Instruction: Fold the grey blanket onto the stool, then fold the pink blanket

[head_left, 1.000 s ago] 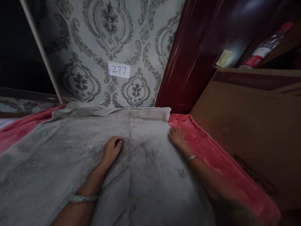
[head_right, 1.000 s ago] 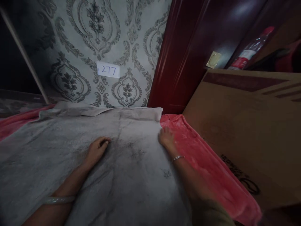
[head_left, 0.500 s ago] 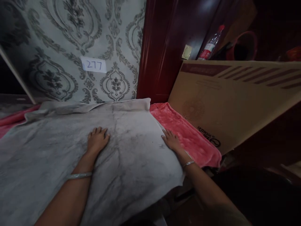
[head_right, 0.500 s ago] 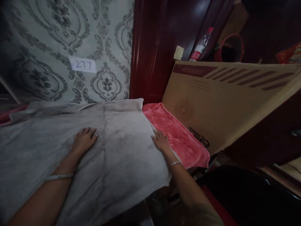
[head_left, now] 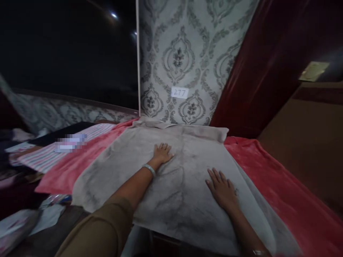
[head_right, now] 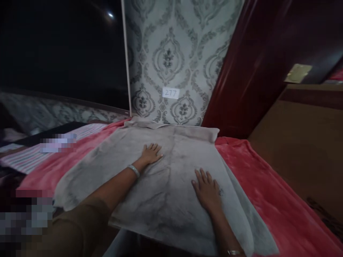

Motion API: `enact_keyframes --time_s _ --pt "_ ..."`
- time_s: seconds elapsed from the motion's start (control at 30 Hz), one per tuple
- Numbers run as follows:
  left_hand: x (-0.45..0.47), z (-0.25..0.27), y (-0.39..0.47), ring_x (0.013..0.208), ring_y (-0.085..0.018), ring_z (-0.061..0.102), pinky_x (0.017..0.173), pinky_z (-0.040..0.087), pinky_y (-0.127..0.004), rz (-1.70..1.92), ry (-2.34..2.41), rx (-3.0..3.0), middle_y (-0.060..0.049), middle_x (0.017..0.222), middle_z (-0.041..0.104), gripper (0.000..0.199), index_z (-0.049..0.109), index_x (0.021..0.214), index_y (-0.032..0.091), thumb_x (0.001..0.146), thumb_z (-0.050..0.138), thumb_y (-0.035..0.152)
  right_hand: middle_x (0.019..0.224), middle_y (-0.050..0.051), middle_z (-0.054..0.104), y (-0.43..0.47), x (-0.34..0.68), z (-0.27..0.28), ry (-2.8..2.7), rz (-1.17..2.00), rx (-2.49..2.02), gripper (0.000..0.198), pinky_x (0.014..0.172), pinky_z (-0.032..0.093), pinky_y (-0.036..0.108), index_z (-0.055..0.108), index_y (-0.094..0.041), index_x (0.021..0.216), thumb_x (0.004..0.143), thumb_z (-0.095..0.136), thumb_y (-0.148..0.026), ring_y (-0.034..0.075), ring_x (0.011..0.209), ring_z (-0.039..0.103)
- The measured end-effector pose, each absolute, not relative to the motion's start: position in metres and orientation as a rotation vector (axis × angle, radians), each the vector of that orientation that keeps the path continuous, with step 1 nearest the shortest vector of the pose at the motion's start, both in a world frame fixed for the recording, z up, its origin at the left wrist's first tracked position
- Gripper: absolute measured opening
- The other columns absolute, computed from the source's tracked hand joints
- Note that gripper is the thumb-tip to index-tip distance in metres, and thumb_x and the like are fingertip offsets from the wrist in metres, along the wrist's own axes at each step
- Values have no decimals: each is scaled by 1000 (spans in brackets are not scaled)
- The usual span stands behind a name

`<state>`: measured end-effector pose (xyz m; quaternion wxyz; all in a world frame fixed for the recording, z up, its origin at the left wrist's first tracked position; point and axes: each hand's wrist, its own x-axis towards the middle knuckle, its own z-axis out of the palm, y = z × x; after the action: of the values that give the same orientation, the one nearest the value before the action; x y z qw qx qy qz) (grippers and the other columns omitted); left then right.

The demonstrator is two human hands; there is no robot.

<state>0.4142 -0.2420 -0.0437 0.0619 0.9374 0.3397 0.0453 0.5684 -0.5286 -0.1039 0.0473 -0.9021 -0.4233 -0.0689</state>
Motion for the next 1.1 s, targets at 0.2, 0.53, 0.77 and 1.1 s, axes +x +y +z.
enact_keyframes --time_s 0.2,0.53,0.77,1.1 --pt "293 -32 -191 150 -34 22 118 13 -61 151 1381 2744 -11 162 30 68 38 152 25 94 32 59 162 0 30 -530 582 -121 -1313 -289 -2706 65 115 27 57 34 -29 155 94 24 -50 28 149 26" --pt "164 -27 -175 148 -37 25 114 20 -65 91 1829 2619 -17 157 37 60 47 146 18 97 31 49 161 3 33 -530 584 -128 -1321 -278 -2641 71 115 26 60 38 -25 153 92 18 -57 31 149 25" --pt "201 -41 -187 153 -28 15 121 14 -54 60 1435 2760 -6 166 17 61 26 157 25 100 26 46 159 2 36 -529 582 -128 -1315 -336 -2630 71 114 28 59 40 -25 152 93 17 -57 30 148 28" --pt "242 -28 -127 146 -34 33 113 32 -55 40 1619 2647 -20 158 34 68 38 151 13 97 26 52 158 4 38 -529 584 -132 -1322 -355 -2590 68 114 29 61 43 -25 150 94 23 -56 32 147 31"
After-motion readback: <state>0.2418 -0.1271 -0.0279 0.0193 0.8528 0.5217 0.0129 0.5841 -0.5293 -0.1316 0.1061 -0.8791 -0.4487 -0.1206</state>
